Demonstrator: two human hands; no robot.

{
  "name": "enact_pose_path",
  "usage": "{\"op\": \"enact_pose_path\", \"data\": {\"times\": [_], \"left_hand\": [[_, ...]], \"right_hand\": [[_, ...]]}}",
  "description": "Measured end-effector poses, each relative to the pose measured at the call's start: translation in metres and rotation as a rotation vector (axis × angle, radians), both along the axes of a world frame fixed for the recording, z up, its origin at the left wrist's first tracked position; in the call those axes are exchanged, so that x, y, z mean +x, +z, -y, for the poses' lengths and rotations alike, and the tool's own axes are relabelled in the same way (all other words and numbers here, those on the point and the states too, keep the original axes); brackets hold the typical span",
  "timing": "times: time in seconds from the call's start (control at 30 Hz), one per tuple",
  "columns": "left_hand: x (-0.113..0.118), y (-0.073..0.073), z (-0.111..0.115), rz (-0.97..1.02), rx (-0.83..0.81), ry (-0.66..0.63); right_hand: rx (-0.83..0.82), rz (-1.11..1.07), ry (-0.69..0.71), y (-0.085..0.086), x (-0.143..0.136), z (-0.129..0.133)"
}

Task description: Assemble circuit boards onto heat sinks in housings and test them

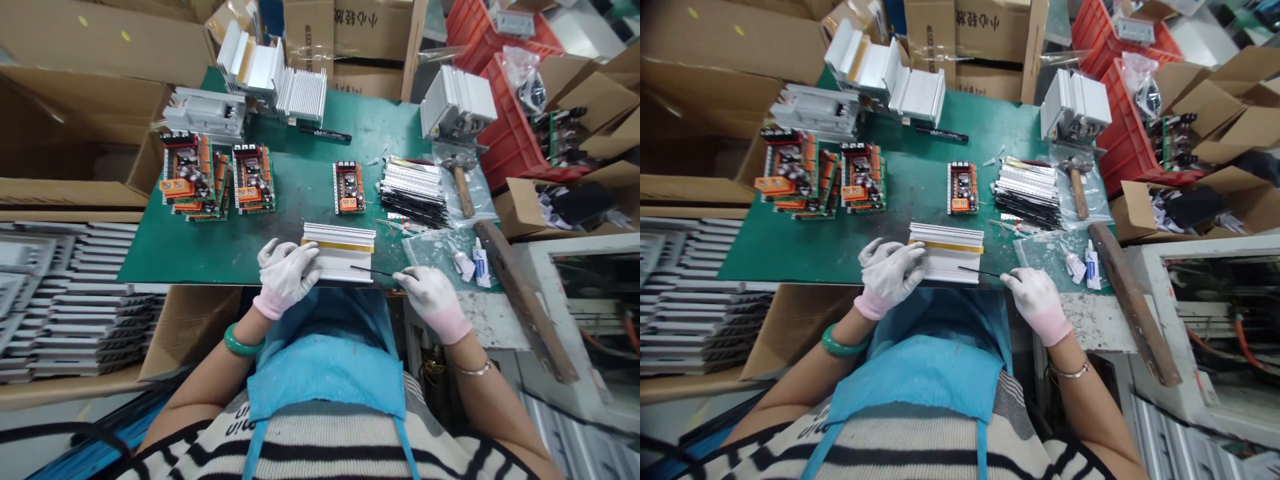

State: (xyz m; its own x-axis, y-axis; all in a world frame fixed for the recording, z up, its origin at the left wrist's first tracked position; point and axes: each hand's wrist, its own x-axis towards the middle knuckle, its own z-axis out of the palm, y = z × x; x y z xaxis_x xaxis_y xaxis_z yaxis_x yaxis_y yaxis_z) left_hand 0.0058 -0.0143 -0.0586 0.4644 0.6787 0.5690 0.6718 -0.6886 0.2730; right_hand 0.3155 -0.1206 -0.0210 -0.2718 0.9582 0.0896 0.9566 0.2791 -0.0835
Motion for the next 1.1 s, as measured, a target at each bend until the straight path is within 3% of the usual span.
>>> {"op": "enact_pose_path", "data": {"times": [0.23, 0.5, 0.7, 0.93, 1.1], "left_hand": [[0.002, 0.006, 0.005, 0.144, 0.134, -0.081], [0.025, 0.005, 0.012, 0.128, 0.141, -0.223], [0.027, 0.003, 0.009, 0.127, 0.125, -0.291], [0.030, 0.005, 0.009, 0.126, 0.131, -0.343], [0.019, 0.007, 0.007, -0.012, 0.112, -0.427]], "right_hand": [[0.051, -0.125, -0.085, 0.008, 0.026, 0.013], [-0.003, -0.135, -0.114, 0.002, 0.031, 0.017], [-0.032, -0.150, -0.118, -0.001, 0.032, 0.014], [-0.060, -0.281, -0.029, -0.004, -0.001, -0.012], [-0.203, -0.355, 0.082, 0.004, -0.028, -0.036]]}}
